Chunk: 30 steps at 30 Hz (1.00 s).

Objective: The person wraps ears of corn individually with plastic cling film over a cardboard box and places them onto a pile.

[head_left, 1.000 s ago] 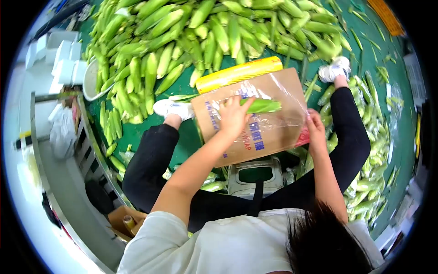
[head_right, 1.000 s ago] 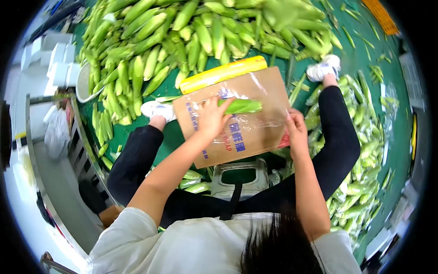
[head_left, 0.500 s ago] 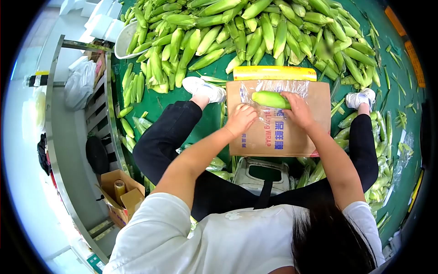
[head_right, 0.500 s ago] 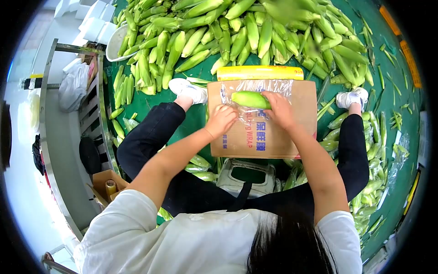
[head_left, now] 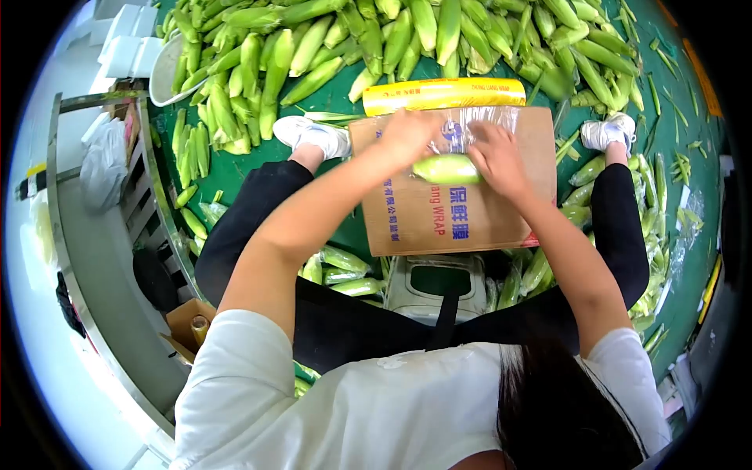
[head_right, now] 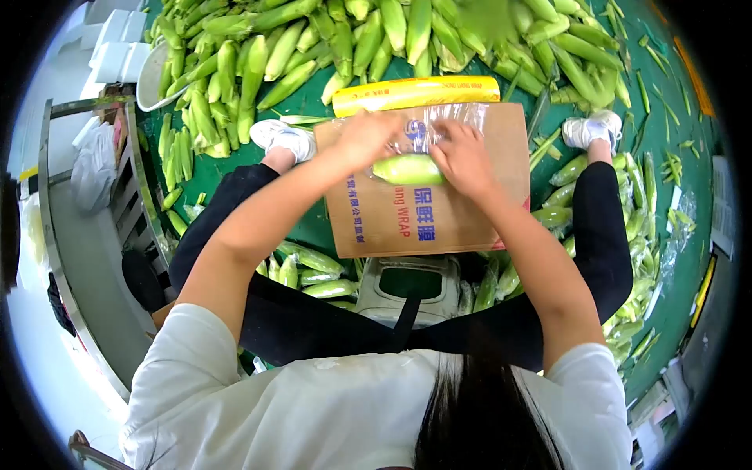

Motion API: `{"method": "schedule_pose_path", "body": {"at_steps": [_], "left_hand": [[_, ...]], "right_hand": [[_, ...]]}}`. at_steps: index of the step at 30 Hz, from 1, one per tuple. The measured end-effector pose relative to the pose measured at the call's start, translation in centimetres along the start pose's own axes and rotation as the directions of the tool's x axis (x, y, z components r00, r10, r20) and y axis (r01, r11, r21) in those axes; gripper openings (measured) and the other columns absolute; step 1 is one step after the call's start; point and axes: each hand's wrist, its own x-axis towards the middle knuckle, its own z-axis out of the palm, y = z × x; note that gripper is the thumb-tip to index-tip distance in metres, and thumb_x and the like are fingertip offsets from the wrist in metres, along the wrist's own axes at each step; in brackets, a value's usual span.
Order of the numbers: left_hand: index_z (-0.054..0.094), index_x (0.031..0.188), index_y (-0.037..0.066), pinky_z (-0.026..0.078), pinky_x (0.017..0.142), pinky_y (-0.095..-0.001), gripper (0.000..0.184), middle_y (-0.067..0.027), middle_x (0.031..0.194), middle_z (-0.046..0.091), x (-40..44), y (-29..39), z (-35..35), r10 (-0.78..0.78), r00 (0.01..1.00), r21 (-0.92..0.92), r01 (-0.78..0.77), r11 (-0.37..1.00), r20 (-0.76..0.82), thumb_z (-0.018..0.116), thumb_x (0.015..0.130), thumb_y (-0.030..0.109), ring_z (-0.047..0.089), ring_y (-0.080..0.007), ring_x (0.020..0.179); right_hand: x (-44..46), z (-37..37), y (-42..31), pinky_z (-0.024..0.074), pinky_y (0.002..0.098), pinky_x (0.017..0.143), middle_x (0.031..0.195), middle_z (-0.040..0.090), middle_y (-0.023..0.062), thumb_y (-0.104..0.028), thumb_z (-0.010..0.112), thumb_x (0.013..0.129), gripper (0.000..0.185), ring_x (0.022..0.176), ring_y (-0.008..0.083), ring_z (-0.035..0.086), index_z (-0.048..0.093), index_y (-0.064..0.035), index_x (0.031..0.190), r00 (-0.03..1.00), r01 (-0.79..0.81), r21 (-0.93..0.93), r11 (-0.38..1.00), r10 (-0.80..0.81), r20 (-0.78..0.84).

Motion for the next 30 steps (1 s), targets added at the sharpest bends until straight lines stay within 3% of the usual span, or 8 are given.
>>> {"method": "schedule_pose_path", "body": {"at_steps": [2,8,12,16,23,25,28,30], "left_hand": [[0.056,0.133,0.013,0.050,0.097,-0.0431,0.076,-0.0141,0.120,0.071,2.5,-3.2,-5.2,-0.235,0.870,-0.100,0.306,0.947,0.434,0.088,0.070,0.043,0.066,-0.0321,0.114],[0.060,0.130,0.010,0.054,0.089,-0.0424,0.053,-0.0128,0.113,0.070,3.3,-10.3,-8.6,-0.505,0.833,-0.286,0.439,0.851,-0.224,0.074,0.086,0.035,0.068,-0.0288,0.104],[0.065,0.127,0.008,0.054,0.092,-0.0332,0.030,-0.0126,0.116,0.071,7.6,-3.0,-5.1,-0.080,0.942,-0.620,-0.149,0.771,-0.325,0.061,0.098,0.014,0.069,-0.0253,0.106],[0.055,0.141,0.044,0.011,0.120,-0.0656,0.041,-0.0061,0.166,0.027,8.5,2.7,3.9,0.302,0.946,-0.224,-0.321,0.920,-0.115,0.051,0.101,0.046,0.017,-0.0333,0.154],[0.050,0.146,0.041,0.020,0.121,-0.0613,0.049,-0.0068,0.164,0.029,5.9,5.7,3.1,0.462,0.877,0.162,-0.441,0.883,-0.130,0.053,0.097,0.044,0.027,-0.0294,0.151],[0.049,0.147,0.033,0.022,0.120,-0.0593,0.052,-0.0091,0.164,0.030,4.5,7.4,3.6,0.389,0.903,0.128,-0.371,0.920,-0.182,0.054,0.096,0.040,0.028,-0.0298,0.151],[0.053,0.144,0.018,0.025,0.119,-0.0578,0.051,-0.0137,0.161,0.033,0.2,11.6,6.4,0.444,0.889,0.075,-0.439,0.896,-0.110,0.053,0.095,0.031,0.031,-0.0325,0.149],[0.055,0.140,0.018,0.026,0.117,-0.0578,0.049,-0.0160,0.156,0.039,-5.1,15.3,9.5,0.633,0.763,0.013,-0.637,0.771,-0.136,0.057,0.091,0.025,0.034,-0.0376,0.146]], "right_hand": [[4.2,0.3,0.3,0.0437,0.0444,0.100,0.129,0.062,0.0129,-0.029,0.062,0.092,0.030,0.119,0.0299,0.057,0.070,-0.0061,0.110,0.997,-0.045,-0.280,0.959,0.028,-0.065],[6.1,0.2,-1.1,0.0544,0.0457,0.081,0.109,0.067,0.0115,-0.036,0.080,0.077,0.057,0.097,0.0349,0.067,0.061,-0.0138,0.126,0.990,-0.014,0.029,0.999,0.010,0.141],[5.2,0.5,-3.0,0.0552,0.0459,0.086,0.114,0.070,0.0150,-0.043,0.082,0.074,0.063,0.100,0.0342,0.068,0.062,-0.0188,0.128,0.973,0.048,-0.094,0.994,-0.026,0.228],[2.7,0.2,-2.0,0.0552,0.0443,0.089,0.116,0.069,0.0172,-0.042,0.083,0.066,0.066,0.108,0.0334,0.066,0.065,-0.0160,0.125,0.854,0.019,0.226,0.974,-0.133,0.502],[-9.1,-0.6,-11.1,0.0483,0.0407,0.097,0.119,0.071,0.0178,-0.059,0.078,0.078,0.074,0.109,0.0301,0.065,0.067,-0.0052,0.127,-0.106,-0.191,0.501,0.844,-0.525,0.844],[-12.9,-6.6,-12.0,0.0466,0.0368,0.099,0.119,0.068,0.0156,-0.060,0.074,0.080,0.082,0.110,0.0265,0.062,0.058,-0.0018,0.135,0.076,-0.714,0.351,0.606,-0.431,0.899],[-18.2,-12.4,-11.2,0.0486,0.0392,0.102,0.131,0.060,0.0206,-0.041,0.082,0.082,0.080,0.121,0.0274,0.059,0.045,-0.0029,0.142,0.574,-0.680,0.607,0.412,-0.217,0.790],[-20.3,-13.6,-10.5,0.0613,0.0403,0.075,0.120,0.066,0.0214,-0.054,0.072,0.087,0.077,0.085,0.0272,0.072,0.046,-0.0061,0.141,0.741,-0.623,0.707,-0.334,0.039,0.671]]}}
